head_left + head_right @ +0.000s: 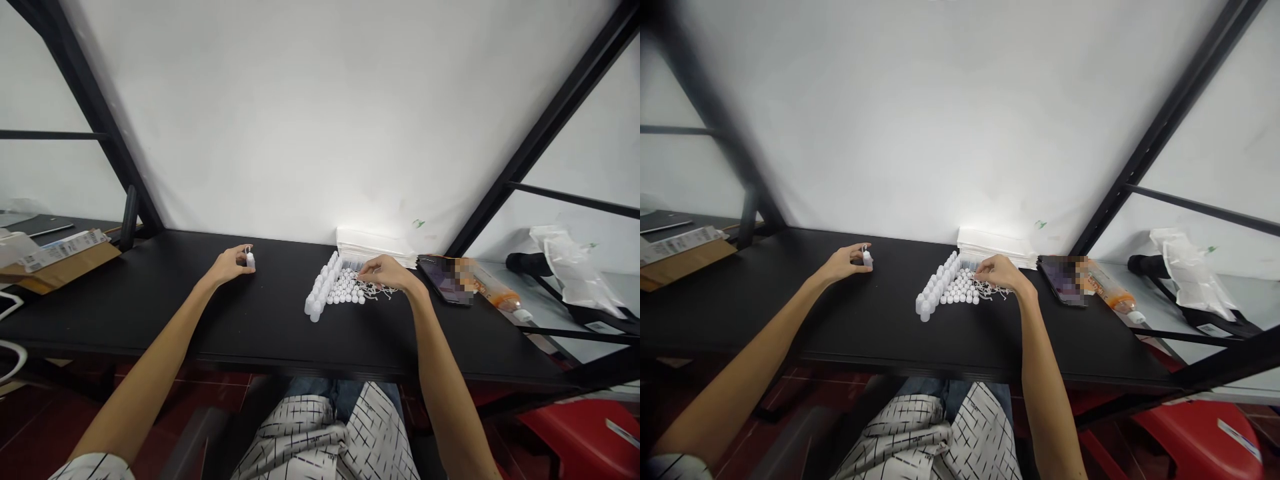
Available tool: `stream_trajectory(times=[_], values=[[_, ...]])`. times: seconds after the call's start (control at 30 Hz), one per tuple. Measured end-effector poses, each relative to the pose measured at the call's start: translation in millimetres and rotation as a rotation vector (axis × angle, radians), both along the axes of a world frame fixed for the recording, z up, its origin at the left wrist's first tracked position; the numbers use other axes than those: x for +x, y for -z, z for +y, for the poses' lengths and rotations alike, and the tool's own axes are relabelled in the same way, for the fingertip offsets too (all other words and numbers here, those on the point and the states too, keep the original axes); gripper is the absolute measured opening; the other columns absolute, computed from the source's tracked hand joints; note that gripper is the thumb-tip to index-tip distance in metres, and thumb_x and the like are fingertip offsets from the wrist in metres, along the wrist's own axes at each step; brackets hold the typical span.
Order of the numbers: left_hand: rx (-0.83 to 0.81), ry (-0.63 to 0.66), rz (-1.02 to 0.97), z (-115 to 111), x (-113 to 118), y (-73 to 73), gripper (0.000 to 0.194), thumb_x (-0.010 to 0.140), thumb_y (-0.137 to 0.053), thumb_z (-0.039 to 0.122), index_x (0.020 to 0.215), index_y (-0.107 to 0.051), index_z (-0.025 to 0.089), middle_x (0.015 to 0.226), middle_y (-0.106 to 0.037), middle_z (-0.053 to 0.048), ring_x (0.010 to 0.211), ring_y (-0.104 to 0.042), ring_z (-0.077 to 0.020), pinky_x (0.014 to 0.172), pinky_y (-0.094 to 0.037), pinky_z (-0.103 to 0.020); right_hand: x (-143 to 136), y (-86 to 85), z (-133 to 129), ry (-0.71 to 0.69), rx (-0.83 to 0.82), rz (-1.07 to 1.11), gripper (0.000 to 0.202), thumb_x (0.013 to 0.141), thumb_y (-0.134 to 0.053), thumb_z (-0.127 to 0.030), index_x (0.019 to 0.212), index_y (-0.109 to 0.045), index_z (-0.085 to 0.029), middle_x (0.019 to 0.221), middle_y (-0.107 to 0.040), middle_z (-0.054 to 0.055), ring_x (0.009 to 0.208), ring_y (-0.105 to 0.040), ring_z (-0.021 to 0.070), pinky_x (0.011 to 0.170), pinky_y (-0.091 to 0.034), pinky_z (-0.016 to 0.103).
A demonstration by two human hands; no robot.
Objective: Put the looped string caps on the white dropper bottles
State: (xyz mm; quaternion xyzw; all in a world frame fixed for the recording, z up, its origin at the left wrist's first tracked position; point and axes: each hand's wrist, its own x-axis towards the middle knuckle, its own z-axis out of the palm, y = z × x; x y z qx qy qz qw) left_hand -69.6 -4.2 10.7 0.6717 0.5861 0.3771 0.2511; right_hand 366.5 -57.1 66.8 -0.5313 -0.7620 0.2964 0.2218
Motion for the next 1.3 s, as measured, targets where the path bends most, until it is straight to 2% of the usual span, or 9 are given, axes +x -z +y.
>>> stream_trajectory(times=[0.2, 0.33, 0.47, 0.57, 0.67, 0.77, 0.83, 1.03, 1.3], values=[[-0.048, 0.046, -0.036, -7.8, 3.4, -5.1, 0.1, 0.054, -0.083, 0.042, 0.141, -0.044, 0.013, 0.113, -0.071, -0.015, 0.117, -0.06, -0.032, 0.108, -0.039, -0.046, 16.8, 0.0, 4.1, 0.067, -0.029, -0.071, 0.018, 0.066, -0.069, -0.03, 0.069, -0.071, -0.012, 0.056, -0.063, 0.001, 0.041, -0.05, 0.0096, 0.047, -0.038, 0.024], [0.006, -0.023, 0.024, -17.8, 7.3, -16.6, 0.107, 0.06, -0.08, 0.05, 0.149, -0.031, 0.015, 0.135, -0.057, -0.018, 0.128, -0.052, -0.0325, 0.11, -0.037, -0.047, 19.2, -4.6, -1.3, 0.017, -0.143, -0.056, 0.021, 0.065, -0.071, -0.031, 0.071, -0.072, -0.011, 0.059, -0.064, 0.002, 0.043, -0.049, 0.0095, 0.044, -0.033, 0.023], [0.264, -0.146, 0.157, -34.1, 18.4, -37.3, 0.095, 0.068, -0.075, 0.055, 0.147, -0.036, 0.019, 0.146, -0.046, -0.016, 0.136, -0.041, -0.0343, 0.113, -0.031, -0.049, 7.2, -14.2, -13.6, -0.131, -0.238, 0.028, 0.025, 0.067, -0.074, -0.036, 0.074, -0.074, -0.012, 0.06, -0.064, 0.003, 0.043, -0.045, 0.0082, 0.042, -0.032, 0.022], [0.579, -0.15, 0.118, -50.2, 41.5, -52.0, 0.064, 0.076, -0.071, 0.049, 0.131, -0.055, 0.02, 0.137, -0.055, -0.011, 0.128, -0.05, -0.0293, 0.11, -0.036, -0.044, -6.3, -20.4, -22.3, -0.193, -0.247, 0.038, 0.027, 0.068, -0.076, -0.038, 0.074, -0.074, -0.012, 0.059, -0.064, 0.002, 0.043, -0.043, 0.0074, 0.043, -0.032, 0.022], [0.617, 0.114, 0.003, -66.0, 76.4, -59.6, 0.032, 0.081, -0.068, 0.044, 0.097, -0.069, 0.017, 0.098, -0.07, -0.007, 0.096, -0.064, -0.0215, 0.094, -0.047, -0.036, -14.1, -22.8, -25.9, -0.194, -0.256, 0.054, 0.026, 0.067, -0.076, -0.037, 0.077, -0.074, -0.012, 0.059, -0.065, 0.003, 0.043, -0.044, 0.0075, 0.043, -0.033, 0.022], [0.374, 0.48, -0.008, -78.4, 109.8, -58.3, 0.028, 0.08, -0.071, 0.042, 0.086, -0.07, 0.015, 0.082, -0.067, -0.005, 0.071, -0.06, -0.0148, 0.07, -0.049, -0.027, -13.3, -20.8, -23.6, -0.18, -0.257, 0.053, 0.025, 0.067, -0.076, -0.035, 0.076, -0.073, -0.013, 0.059, -0.066, 0.002, 0.043, -0.044, 0.0074, 0.043, -0.033, 0.022], [0.278, 0.622, 0.053, -84.3, 124.0, -53.9, 0.031, 0.074, -0.076, 0.044, 0.08, -0.069, 0.015, 0.077, -0.063, -0.003, 0.068, -0.056, -0.0132, 0.062, -0.044, -0.024, -10.1, -18.1, -20.2, -0.165, -0.247, 0.044, 0.024, 0.067, -0.076, -0.035, 0.075, -0.073, -0.013, 0.059, -0.065, 0.002, 0.042, -0.045, 0.0075, 0.043, -0.034, 0.022], [0.314, 0.636, 0.213, -94.1, 131.3, -38.1, 0.042, 0.064, -0.08, 0.052, 0.086, -0.069, 0.018, 0.076, -0.05, 0.002, 0.064, -0.042, -0.0106, 0.058, -0.035, -0.023, -3.1, -13.3, -13.2, -0.131, -0.191, 0.021, 0.027, 0.071, -0.072, -0.04, 0.077, -0.073, -0.013, 0.062, -0.065, 0.002, 0.044, -0.047, 0.0086, 0.043, -0.035, 0.023], [0.204, 0.756, 0.126, -94.3, 135.1, -37.9, 0.019, 0.074, -0.078, 0.036, 0.084, -0.078, 0.02, 0.076, -0.054, -0.001, 0.069, -0.049, -0.0112, 0.062, -0.038, -0.024, 5.2, -11.0, -9.4, -0.087, -0.174, 0.008, 0.034, 0.072, -0.071, -0.047, 0.077, -0.072, -0.013, 0.062, -0.065, 0.003, 0.044, -0.048, 0.0086, 0.045, -0.037, 0.023]])
